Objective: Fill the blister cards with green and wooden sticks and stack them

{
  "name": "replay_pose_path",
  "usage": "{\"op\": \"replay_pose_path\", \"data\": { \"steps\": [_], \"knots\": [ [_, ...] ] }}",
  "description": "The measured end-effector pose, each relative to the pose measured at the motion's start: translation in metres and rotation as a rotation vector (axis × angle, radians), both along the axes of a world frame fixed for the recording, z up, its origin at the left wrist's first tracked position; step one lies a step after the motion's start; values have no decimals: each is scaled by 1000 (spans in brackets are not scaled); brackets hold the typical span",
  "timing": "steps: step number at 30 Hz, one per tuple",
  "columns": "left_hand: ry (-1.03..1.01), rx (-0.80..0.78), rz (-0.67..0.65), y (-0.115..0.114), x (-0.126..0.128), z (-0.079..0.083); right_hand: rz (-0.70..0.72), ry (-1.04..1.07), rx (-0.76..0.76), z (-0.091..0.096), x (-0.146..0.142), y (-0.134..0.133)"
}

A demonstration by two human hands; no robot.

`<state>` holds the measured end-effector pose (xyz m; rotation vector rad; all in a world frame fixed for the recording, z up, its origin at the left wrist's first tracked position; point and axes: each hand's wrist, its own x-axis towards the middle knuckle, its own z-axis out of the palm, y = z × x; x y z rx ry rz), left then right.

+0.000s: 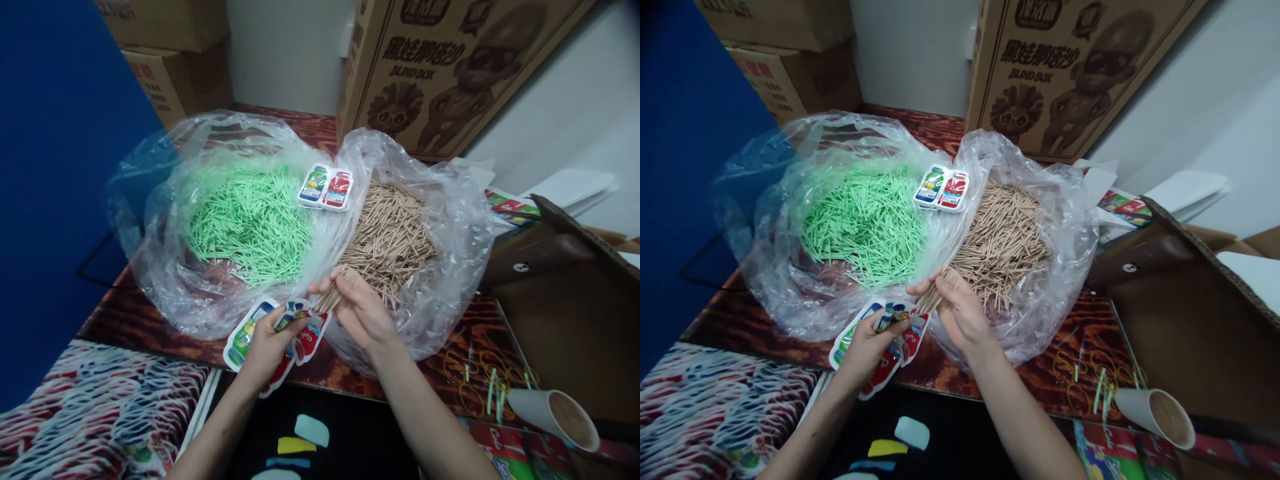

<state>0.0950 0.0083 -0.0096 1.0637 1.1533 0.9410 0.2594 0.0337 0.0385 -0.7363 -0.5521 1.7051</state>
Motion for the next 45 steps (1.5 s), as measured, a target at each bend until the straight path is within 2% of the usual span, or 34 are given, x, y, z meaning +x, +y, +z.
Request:
{"op": "replay_pose_path", "data": {
  "steps": [5,11,14,16,19,22,25,27,29,31,34,36,40,45],
  "knots": [
    [-13,-20,-23,2,3,0,43,-80,10,-1,1,-3],
    [-3,33,12,3,3,10,219,-404,59,9,1,-11],
    [-9,44,48,3,1,11,133,-553,132,8,0,-19],
    [-14,44,66,4,1,11,44,-746,231,6,-1,-23],
    [-14,41,61,6,0,12,62,-989,373,4,-2,-27],
    [-45,0,73,7,-5,10,143,-949,393,8,0,-25],
    [-125,-92,107,4,-19,6,31,-890,312,9,0,-10],
    [-193,-163,144,2,-33,8,-23,-972,323,5,-6,7],
    [-256,-218,218,4,-50,12,21,-1153,433,-5,-17,26],
    [-278,-218,354,10,-70,18,67,-1418,554,-18,-28,43],
    [-238,-119,653,26,-102,21,5,-1799,608,-35,-40,61],
    [-205,-63,808,37,-122,18,-50,-1939,604,-42,-43,66],
    [-223,-75,926,52,-148,4,-88,-2003,618,-53,-45,64],
    [-271,-89,973,58,-154,-12,-91,-1980,610,-62,-49,66]
  ]
}}
